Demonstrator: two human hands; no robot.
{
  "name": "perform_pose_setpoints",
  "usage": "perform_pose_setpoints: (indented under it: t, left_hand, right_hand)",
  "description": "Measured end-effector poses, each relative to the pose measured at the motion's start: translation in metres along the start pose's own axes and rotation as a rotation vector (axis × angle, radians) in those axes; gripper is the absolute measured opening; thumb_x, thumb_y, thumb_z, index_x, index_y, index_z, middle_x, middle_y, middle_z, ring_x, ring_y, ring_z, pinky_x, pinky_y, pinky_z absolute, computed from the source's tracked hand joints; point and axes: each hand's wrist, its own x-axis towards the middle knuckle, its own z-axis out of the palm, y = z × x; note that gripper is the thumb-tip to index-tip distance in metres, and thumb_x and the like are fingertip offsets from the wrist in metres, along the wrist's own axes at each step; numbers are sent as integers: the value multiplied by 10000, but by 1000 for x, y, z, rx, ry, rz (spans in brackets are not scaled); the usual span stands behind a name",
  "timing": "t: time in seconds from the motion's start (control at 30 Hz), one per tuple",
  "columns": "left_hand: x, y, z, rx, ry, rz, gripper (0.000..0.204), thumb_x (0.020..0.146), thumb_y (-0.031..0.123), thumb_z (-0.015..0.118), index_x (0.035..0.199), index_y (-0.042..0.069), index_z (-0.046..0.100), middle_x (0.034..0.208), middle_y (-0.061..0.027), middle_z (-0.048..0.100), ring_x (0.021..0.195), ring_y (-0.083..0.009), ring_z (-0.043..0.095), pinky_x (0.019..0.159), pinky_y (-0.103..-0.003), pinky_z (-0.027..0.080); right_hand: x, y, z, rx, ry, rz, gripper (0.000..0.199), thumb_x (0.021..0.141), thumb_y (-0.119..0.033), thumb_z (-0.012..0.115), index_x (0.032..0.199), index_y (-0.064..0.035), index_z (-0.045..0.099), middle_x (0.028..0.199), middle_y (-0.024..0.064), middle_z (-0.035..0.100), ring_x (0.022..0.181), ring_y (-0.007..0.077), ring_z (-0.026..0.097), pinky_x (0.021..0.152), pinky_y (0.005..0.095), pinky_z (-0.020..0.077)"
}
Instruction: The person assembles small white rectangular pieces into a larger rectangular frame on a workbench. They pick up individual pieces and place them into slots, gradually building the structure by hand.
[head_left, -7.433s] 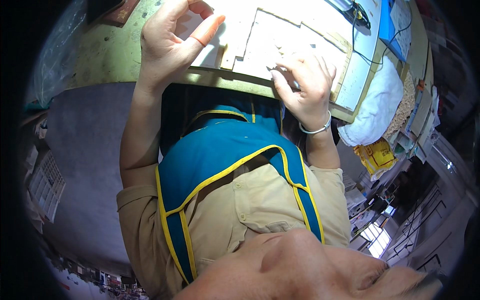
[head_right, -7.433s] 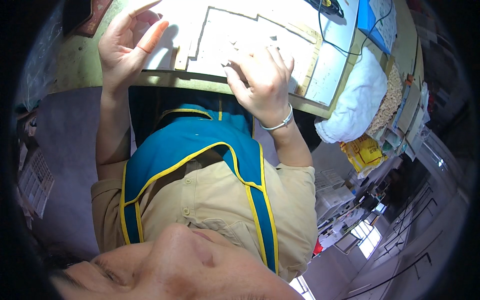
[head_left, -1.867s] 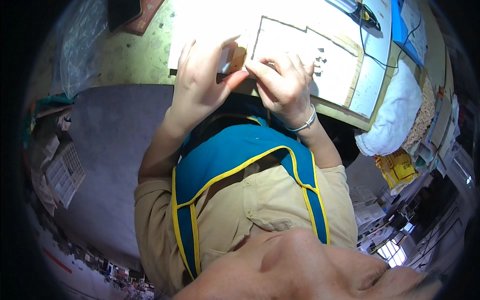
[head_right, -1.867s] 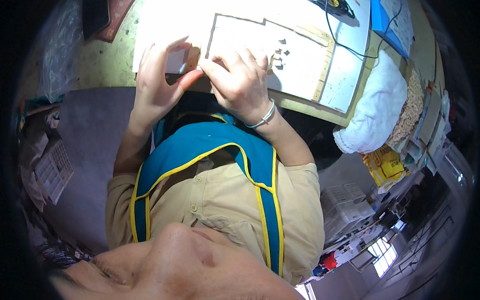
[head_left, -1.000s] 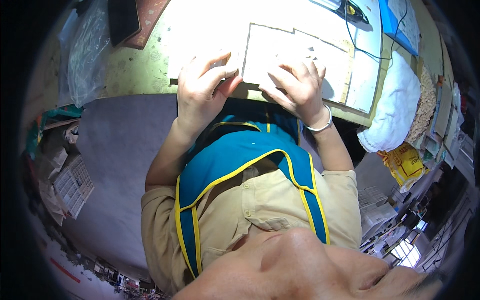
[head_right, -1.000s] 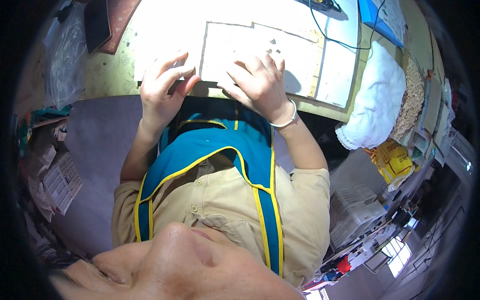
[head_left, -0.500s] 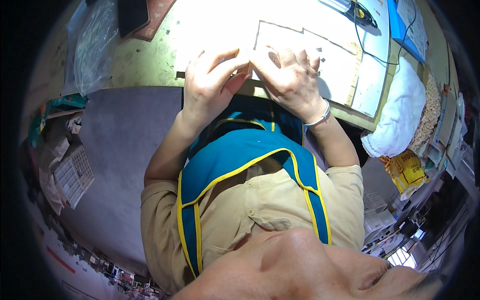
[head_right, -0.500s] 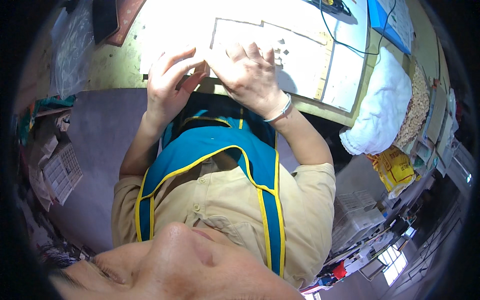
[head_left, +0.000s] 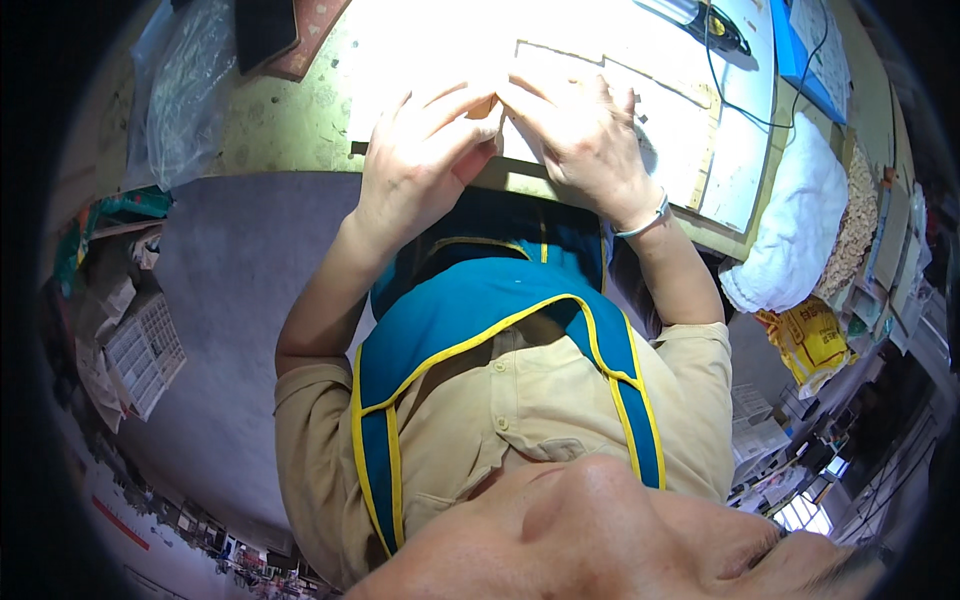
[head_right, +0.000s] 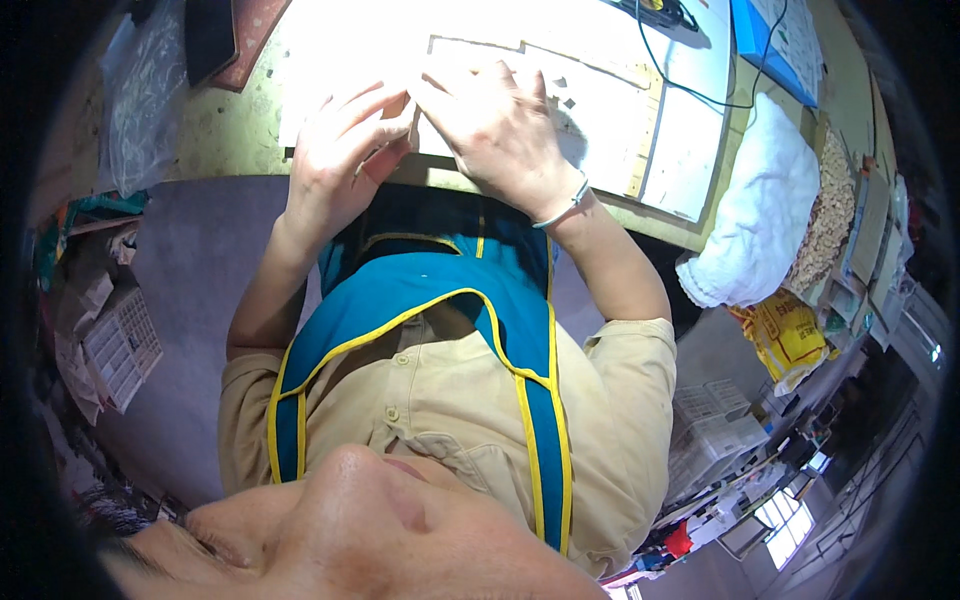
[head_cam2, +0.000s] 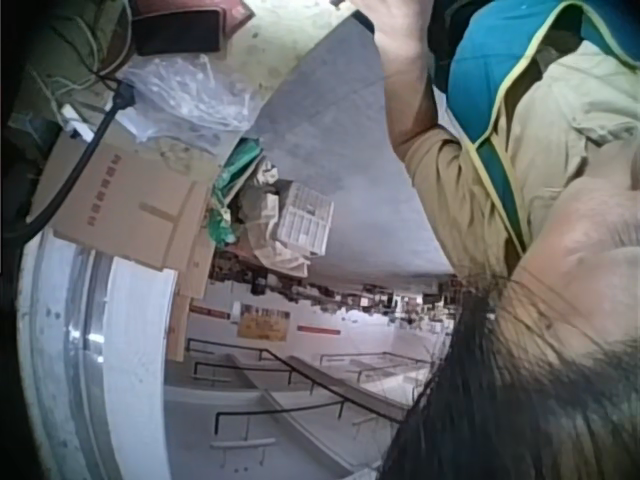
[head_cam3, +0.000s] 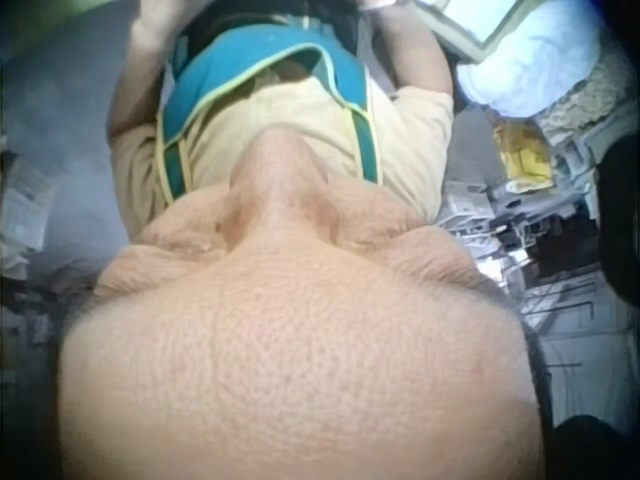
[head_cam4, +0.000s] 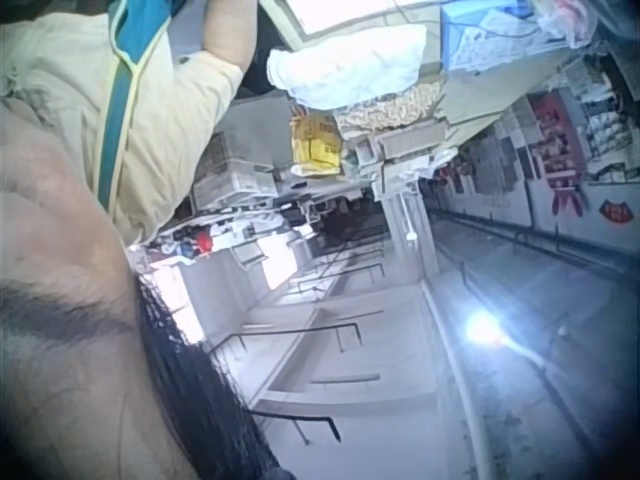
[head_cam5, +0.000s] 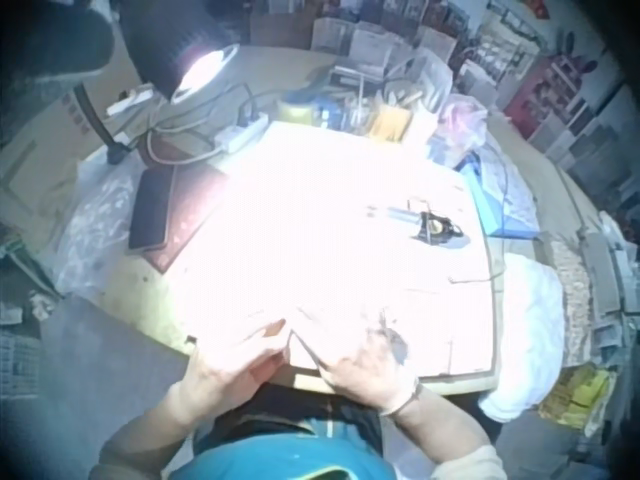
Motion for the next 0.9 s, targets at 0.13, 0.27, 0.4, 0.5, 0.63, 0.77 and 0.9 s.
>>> perform_pose_setpoints:
  t: [0.13,0.27,0.4,0.5,0.63,0.77,0.9]
  left_hand:
    - [3,2,-2,16,-28,-12,231,808,13,807,1007,103,731,1225,-120,739,1224,-327,670,971,-460,525]
    - [-2,3,-3,31,-35,-27,215,814,36,813,997,103,723,1227,-111,740,1243,-320,659,989,-480,512]
    - [1,2,-1,12,-21,-16,204,813,48,819,980,104,715,1223,-116,741,1248,-316,655,987,-470,514]
    - [-2,2,1,2,-31,-68,144,850,121,790,976,132,722,1259,-62,724,1272,-295,642,1043,-581,475]
    - [-4,0,1,6,-34,-74,151,845,118,794,977,132,722,1255,-66,724,1277,-296,637,1037,-567,480]
    - [0,2,0,5,-32,-51,154,843,108,799,973,130,720,1249,-83,723,1258,-309,640,1025,-528,479]
    - [-3,1,1,-7,-4,-54,163,829,106,816,961,116,722,1236,-106,722,1230,-320,647,1009,-482,477]
  right_hand:
    - [2,4,-5,8,-12,-26,505,922,-166,634,1415,-277,637,1274,64,679,1291,279,524,956,544,385]
    - [11,18,-13,-42,-20,-17,400,927,-179,629,1320,-218,700,1298,97,671,1315,308,515,991,595,381]
    - [16,30,0,-99,-52,-8,292,951,-237,628,1203,-168,758,1313,155,647,1312,353,513,1089,649,315]
    - [20,30,-3,-66,-68,-2,322,955,-225,645,1260,-170,731,1275,149,662,1281,327,528,1103,600,317]
    - [16,55,-28,132,-7,48,381,911,-129,720,1292,-130,728,1138,127,725,1204,281,581,1069,461,403]
    - [13,79,-57,385,337,105,237,836,-65,780,1066,-12,788,1067,141,753,1098,272,646,908,388,527]
    - [-21,48,-52,169,131,227,191,858,-208,800,1002,-85,780,1038,84,708,1116,274,605,992,477,393]
